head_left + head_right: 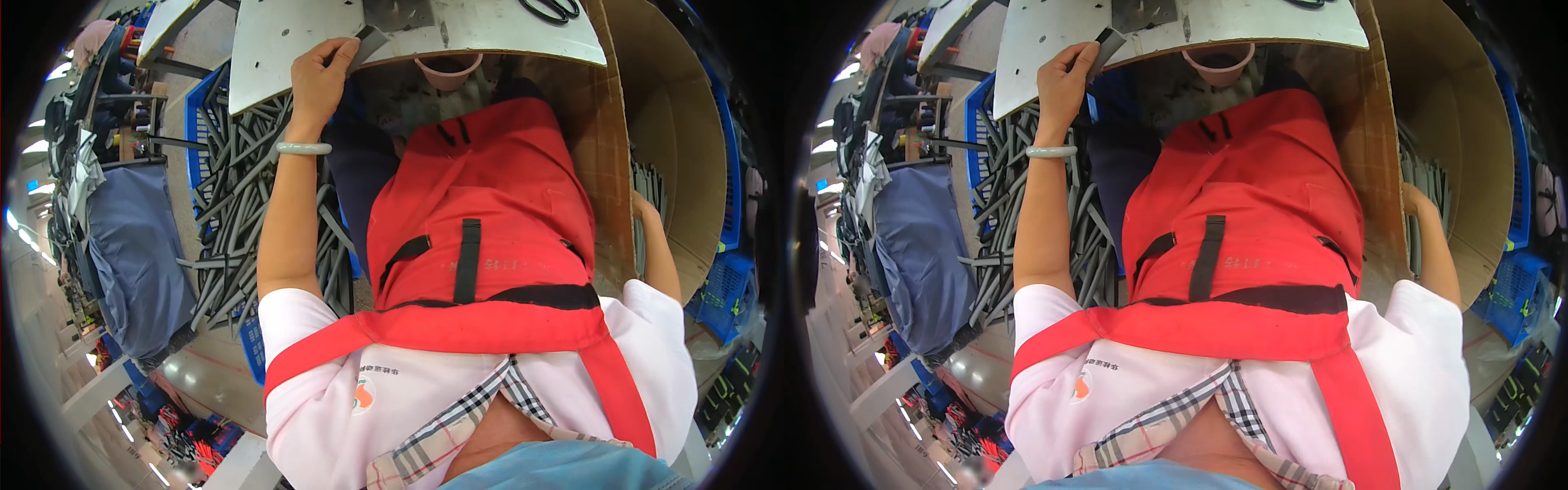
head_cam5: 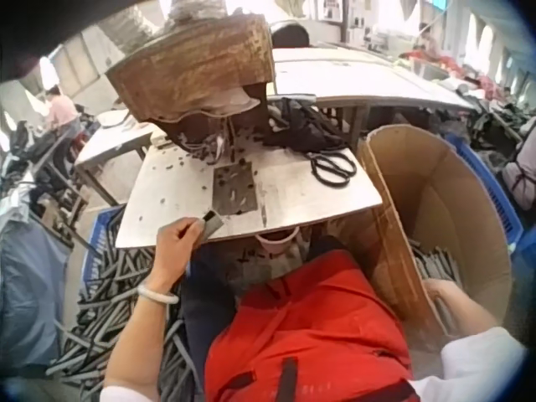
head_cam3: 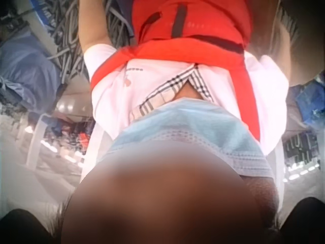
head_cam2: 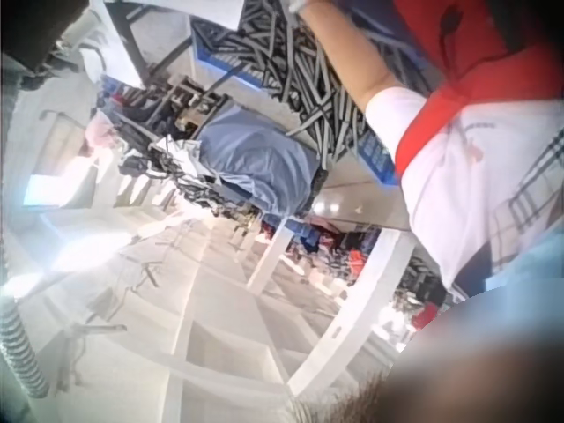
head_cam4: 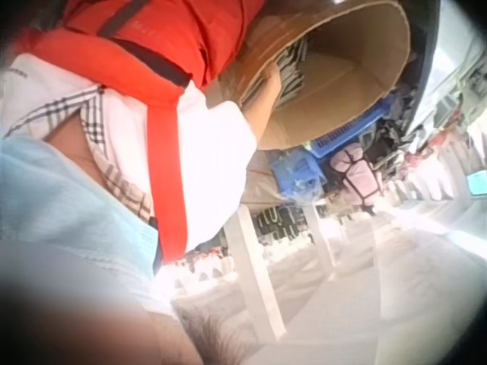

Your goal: A worker at a manufacturing station processes and organizes rubber strips using a machine and hand tools.

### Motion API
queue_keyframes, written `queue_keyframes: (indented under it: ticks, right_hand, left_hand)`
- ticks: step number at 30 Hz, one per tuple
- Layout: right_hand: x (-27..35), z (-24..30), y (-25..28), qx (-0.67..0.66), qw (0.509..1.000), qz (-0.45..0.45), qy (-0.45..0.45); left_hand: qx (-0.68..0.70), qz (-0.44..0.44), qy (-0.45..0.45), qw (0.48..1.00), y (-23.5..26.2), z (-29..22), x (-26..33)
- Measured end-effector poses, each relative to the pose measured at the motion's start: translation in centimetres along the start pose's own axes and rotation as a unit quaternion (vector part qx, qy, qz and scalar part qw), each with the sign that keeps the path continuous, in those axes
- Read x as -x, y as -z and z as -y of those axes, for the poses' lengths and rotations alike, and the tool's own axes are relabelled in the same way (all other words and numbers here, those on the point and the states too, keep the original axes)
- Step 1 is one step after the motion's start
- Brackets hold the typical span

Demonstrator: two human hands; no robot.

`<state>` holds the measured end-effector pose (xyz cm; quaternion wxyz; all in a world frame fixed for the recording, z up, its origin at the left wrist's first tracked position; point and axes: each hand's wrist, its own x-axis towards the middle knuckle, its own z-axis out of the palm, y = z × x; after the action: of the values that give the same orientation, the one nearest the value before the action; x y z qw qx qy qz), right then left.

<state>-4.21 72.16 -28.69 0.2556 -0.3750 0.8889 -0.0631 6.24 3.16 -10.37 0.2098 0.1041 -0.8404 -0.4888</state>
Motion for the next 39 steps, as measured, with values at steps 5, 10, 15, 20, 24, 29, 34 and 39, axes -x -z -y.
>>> queue_keyframes:
  ticks: [5, 10, 15, 20, 24, 29, 34, 39]
  right_hand:
    - [-6.0, 17.5, 14.5, -0.181, 0.908, -0.372, -0.072]
    - [-9.6, 32.8, 16.5, -0.198, 0.979, -0.032, -0.047]
    - [-12.7, 34.5, 10.0, -0.541, 0.801, -0.211, 0.147]
    - [-12.2, 33.8, 14.7, -0.663, 0.742, -0.094, -0.001]
    - [-9.6, 33.6, 14.6, -0.302, 0.951, 0.059, 0.032]
    - [-8.3, 44.1, 22.3, -0.06, 0.874, -0.192, 0.443]
    - [-9.3, 42.6, 23.4, -0.113, 0.958, 0.015, 0.261]
    - [-11.2, 39.8, 23.1, -0.027, 0.976, -0.01, 0.215]
  left_hand:
    - [0.097, 0.021, -0.038, 0.994, -2.7, -6.4, 5.7]
    - [0.069, 0.03, -0.305, 0.949, -11.5, -11.5, 9.3]
    - [-0.028, 0.048, -0.303, 0.951, -9.2, -10.3, 9.3]
    - [-0.142, 0.303, -0.017, 0.942, -1.1, -3.0, 12.6]
    - [0.049, 0.43, 0.168, 0.886, -1.1, -4.7, 12.6]
    - [0.175, 0.43, -0.108, 0.879, -4.4, -10.8, 14.2]
    - [0.184, 0.408, -0.007, 0.894, -2.5, -12.5, 12.8]
    - [0.084, 0.399, 0.021, 0.913, 0.2, -9.8, 11.1]
